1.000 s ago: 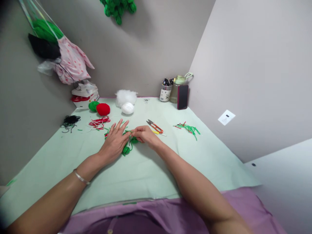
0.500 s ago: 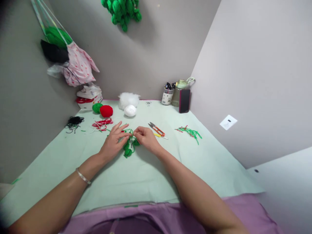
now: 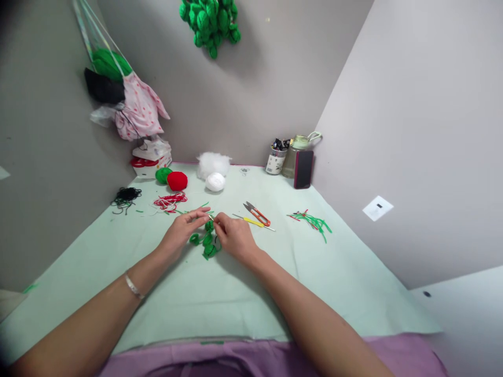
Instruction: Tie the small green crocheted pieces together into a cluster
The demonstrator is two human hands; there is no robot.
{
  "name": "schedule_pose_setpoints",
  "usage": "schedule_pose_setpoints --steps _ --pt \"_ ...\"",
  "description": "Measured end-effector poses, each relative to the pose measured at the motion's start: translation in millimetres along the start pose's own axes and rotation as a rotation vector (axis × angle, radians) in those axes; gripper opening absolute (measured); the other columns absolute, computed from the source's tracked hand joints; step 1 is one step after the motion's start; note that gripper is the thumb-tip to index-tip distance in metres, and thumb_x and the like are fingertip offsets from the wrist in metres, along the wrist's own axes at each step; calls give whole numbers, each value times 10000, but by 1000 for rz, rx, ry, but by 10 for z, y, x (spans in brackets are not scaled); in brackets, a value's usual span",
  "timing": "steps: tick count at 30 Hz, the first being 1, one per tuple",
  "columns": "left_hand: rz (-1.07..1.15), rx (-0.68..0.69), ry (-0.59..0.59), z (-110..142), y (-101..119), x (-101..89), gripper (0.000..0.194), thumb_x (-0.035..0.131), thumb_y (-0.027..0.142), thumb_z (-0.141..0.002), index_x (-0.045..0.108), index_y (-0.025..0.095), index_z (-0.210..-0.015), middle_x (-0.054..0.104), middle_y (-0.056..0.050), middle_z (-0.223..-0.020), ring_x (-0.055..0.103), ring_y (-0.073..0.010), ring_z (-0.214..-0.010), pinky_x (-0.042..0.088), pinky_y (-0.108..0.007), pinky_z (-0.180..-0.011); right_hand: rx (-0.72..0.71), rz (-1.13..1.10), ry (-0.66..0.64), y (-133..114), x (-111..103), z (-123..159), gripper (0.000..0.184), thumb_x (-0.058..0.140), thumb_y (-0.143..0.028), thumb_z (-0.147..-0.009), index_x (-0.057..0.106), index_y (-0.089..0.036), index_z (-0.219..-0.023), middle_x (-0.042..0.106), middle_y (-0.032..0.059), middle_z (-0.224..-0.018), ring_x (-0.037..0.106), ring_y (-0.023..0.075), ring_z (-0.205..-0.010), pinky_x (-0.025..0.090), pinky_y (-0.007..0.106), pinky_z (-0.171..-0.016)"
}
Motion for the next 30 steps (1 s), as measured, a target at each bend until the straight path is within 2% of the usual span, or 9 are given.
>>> schedule_pose_setpoints --steps 11,17,21,25,30 --pt "64 -61 13 29 10 3 160 692 367 -764 687 208 -746 659 -100 -1350 579 -314 -1263 410 -475 -1084 -26 172 -30 -60 49 24 192 452 -269 -963 632 -203 -944 625 22 -643 492 162 -569 262 265 -591" --pt "100 -91 52 45 13 -10 154 676 331 -715 614 201 -659 697 -84 -1195 625 -279 -1095 432 -397 -976 4 262 -10 -54 -18 2 206 452 -230 -959 655 -191 -955 682 44 -701 545 175 -606 266 270 -596" --pt "146 -103 78 38 16 -54 127 660 290 -716 595 203 -650 700 -54 -1062 619 -224 -984 423 -348 -912 59 151 15 4 -110 -21 175 493 -210 -931 665 -194 -905 651 13 -655 506 151 -574 282 256 -592" --pt "346 -136 8 49 44 -9 146 677 258 -726 561 204 -656 714 -28 -889 633 -192 -933 421 -310 -893 67 -19 30 39 -123 -34 147 540 -228 -909 674 -192 -859 579 -24 -584 436 123 -533 284 246 -577" --pt "457 -112 -46 59 94 26 149 688 246 -748 557 205 -691 722 -19 -881 632 -175 -900 421 -301 -898 100 -252 11 98 -95 -55 178 547 -269 -895 699 -182 -929 476 -60 -513 415 112 -506 285 240 -544"
Point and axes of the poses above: each hand's wrist, its own z-axis away from the middle knuckle, its own x-axis out of the palm, y = z × x, the point moved 7 cm from there along -z, towards the middle knuckle
